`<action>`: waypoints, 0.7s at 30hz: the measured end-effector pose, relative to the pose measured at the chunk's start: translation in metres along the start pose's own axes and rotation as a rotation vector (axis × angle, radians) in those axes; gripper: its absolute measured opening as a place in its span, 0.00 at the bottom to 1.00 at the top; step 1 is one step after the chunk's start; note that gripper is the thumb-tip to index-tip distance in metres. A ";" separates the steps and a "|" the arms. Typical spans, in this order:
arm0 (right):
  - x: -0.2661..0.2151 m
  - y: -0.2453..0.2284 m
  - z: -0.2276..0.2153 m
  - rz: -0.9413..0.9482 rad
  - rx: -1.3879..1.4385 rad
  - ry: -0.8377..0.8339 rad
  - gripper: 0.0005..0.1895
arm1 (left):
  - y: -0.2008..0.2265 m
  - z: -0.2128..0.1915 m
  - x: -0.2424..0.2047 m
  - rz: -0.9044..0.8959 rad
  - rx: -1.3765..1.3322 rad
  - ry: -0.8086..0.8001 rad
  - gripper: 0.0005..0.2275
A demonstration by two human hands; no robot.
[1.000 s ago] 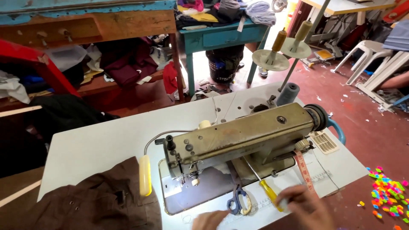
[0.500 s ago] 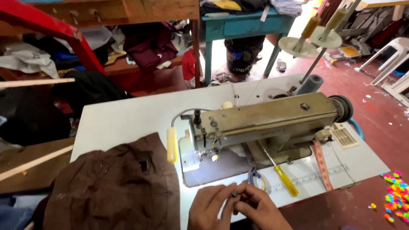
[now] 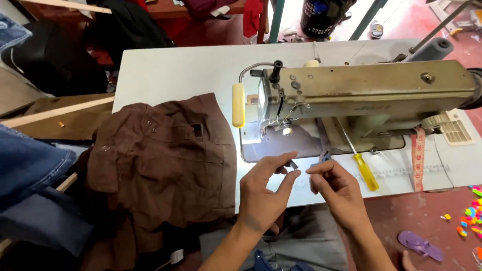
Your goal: Threading an industrial sewing machine needle and preparing the thread for sewing.
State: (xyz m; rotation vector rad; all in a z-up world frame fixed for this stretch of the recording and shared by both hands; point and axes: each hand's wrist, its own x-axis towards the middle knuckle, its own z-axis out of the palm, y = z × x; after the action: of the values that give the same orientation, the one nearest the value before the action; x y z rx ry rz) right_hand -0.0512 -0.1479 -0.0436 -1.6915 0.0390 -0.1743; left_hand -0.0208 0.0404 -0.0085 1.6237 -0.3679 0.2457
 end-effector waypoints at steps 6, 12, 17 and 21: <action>0.001 -0.019 0.016 -0.046 -0.177 0.010 0.11 | -0.009 0.000 -0.006 0.038 0.033 -0.004 0.12; 0.002 -0.025 0.020 -0.056 -0.211 -0.050 0.13 | 0.021 -0.009 0.003 -0.551 0.017 -0.098 0.13; 0.009 -0.017 0.015 -0.242 -0.261 -0.073 0.08 | -0.016 -0.002 -0.008 -0.274 -0.152 -0.036 0.11; 0.011 -0.008 0.014 -0.333 -0.248 0.004 0.02 | 0.005 -0.006 -0.005 -0.244 -0.275 -0.028 0.12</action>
State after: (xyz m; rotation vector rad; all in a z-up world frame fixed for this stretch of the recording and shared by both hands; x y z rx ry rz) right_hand -0.0394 -0.1343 -0.0360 -1.9374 -0.2281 -0.4372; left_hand -0.0266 0.0464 -0.0055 1.3852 -0.2113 -0.0129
